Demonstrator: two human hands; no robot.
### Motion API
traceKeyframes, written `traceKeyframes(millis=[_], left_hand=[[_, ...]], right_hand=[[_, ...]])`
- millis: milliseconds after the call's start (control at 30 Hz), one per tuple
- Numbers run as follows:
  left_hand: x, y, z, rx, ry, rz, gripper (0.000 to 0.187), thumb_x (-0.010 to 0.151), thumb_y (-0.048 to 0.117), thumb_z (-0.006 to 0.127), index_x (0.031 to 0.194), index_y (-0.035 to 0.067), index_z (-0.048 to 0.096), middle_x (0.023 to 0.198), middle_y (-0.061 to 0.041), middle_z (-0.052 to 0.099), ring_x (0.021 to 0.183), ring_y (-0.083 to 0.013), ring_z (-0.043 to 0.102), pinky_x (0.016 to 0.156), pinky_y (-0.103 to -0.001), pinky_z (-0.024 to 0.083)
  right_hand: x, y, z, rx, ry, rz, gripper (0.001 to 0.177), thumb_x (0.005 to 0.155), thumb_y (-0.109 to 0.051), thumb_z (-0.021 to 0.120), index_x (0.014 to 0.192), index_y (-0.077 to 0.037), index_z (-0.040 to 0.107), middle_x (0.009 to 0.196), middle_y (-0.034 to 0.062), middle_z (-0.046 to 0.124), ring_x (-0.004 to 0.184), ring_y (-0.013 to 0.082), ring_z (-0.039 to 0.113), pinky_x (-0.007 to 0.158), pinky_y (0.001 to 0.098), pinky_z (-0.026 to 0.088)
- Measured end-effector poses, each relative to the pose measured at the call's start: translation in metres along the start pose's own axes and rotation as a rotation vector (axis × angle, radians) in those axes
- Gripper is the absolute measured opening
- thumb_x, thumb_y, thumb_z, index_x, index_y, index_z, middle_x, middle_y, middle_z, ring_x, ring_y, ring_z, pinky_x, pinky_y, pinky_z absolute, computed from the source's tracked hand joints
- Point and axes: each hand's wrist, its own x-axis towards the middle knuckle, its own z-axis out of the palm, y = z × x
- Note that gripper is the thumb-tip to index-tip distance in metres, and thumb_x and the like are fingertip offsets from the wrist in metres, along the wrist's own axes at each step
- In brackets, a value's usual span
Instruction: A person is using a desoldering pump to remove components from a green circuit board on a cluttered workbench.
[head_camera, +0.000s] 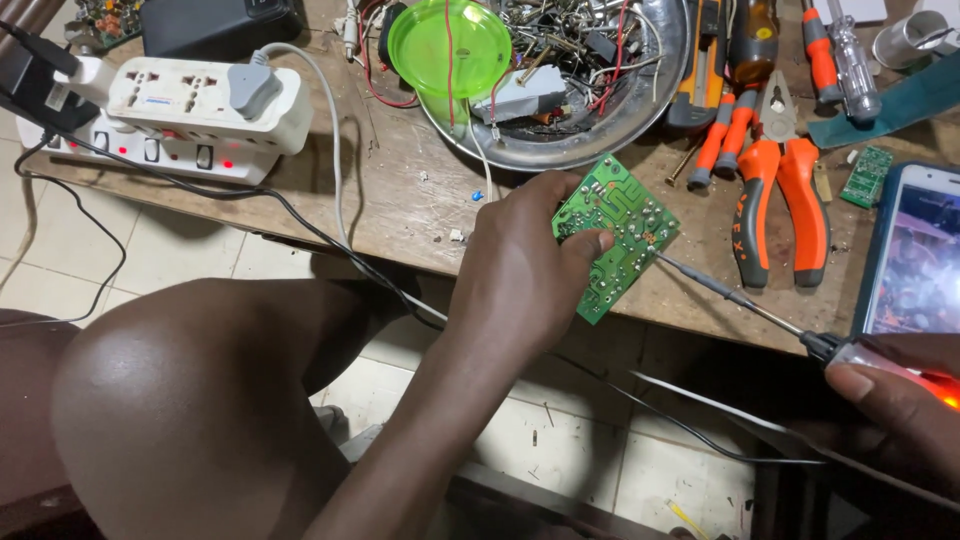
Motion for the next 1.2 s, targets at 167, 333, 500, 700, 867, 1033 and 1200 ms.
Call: traceKeyframes(millis=[167,333,500,700,867,1033,1200], left_hand=[[-0.002,-0.002,0.002,0.103,0.071,0.145,0.040,0.081,0.016,0.079,0.119,0.007,0.070,0.102,-0.018,0.079,0.095,-0.0480,0.069,0.074,-0.056,0.051],[-0.001,0.000,-0.001,0.133,0.051,0.139,0.041,0.079,0.014,0.079,0.118,0.006,0.069,0.101,-0.019,0.077,0.096,-0.0474,0.068,0.075,-0.054,0.050],[-0.001,-0.002,0.000,0.137,0.062,0.147,0.038,0.078,0.014,0.078,0.114,0.006,0.069,0.100,-0.020,0.077,0.095,-0.0476,0.067,0.076,-0.054,0.050],[-0.002,0.001,-0.003,0.146,0.052,0.147,0.036,0.079,0.013,0.078,0.113,0.006,0.069,0.097,-0.020,0.077,0.092,-0.0482,0.068,0.074,-0.055,0.050],[-0.003,0.003,-0.004,0.142,0.044,0.151,0.033,0.080,0.014,0.077,0.111,0.006,0.068,0.095,-0.020,0.077,0.090,-0.0494,0.067,0.071,-0.056,0.049],[-0.005,0.009,-0.008,0.149,0.026,0.113,0.025,0.081,0.015,0.075,0.105,0.011,0.070,0.092,-0.017,0.077,0.089,-0.0477,0.067,0.070,-0.055,0.048],[-0.003,0.009,-0.008,0.175,0.002,0.075,0.025,0.081,0.017,0.075,0.106,0.013,0.071,0.093,-0.017,0.077,0.090,-0.0480,0.066,0.071,-0.056,0.048]], right_hand=[[0.014,0.026,-0.004,-0.029,0.017,-0.104,0.037,0.101,-0.001,0.063,0.137,0.006,0.057,0.093,0.0352,0.058,0.071,0.0436,0.056,0.064,0.0549,0.054],[-0.005,0.008,0.006,0.090,0.004,-0.017,0.036,0.105,0.002,0.054,0.140,0.003,0.049,0.104,0.0390,0.059,0.074,0.0614,0.063,0.071,0.0614,0.053],[0.003,0.019,-0.001,0.008,0.000,-0.086,0.037,0.102,0.002,0.059,0.138,0.006,0.054,0.103,0.0364,0.062,0.078,0.0551,0.065,0.071,0.0596,0.054],[0.018,0.043,-0.006,0.126,-0.059,-0.022,0.022,0.107,-0.014,0.059,0.127,-0.005,0.056,0.079,0.0239,0.052,0.065,0.0440,0.060,0.064,0.0475,0.049],[0.016,0.036,-0.006,-0.014,-0.026,-0.129,0.033,0.102,-0.005,0.063,0.134,0.005,0.058,0.095,0.0310,0.061,0.067,0.0455,0.060,0.064,0.0489,0.050],[-0.013,0.004,0.015,0.196,-0.035,0.008,0.035,0.108,0.002,0.041,0.143,0.002,0.039,0.117,0.0395,0.058,0.087,0.0653,0.061,0.077,0.0699,0.051],[-0.015,0.006,0.011,0.145,-0.022,-0.027,0.032,0.106,0.004,0.049,0.138,0.007,0.047,0.103,0.0400,0.059,0.073,0.0629,0.062,0.065,0.0674,0.051]])
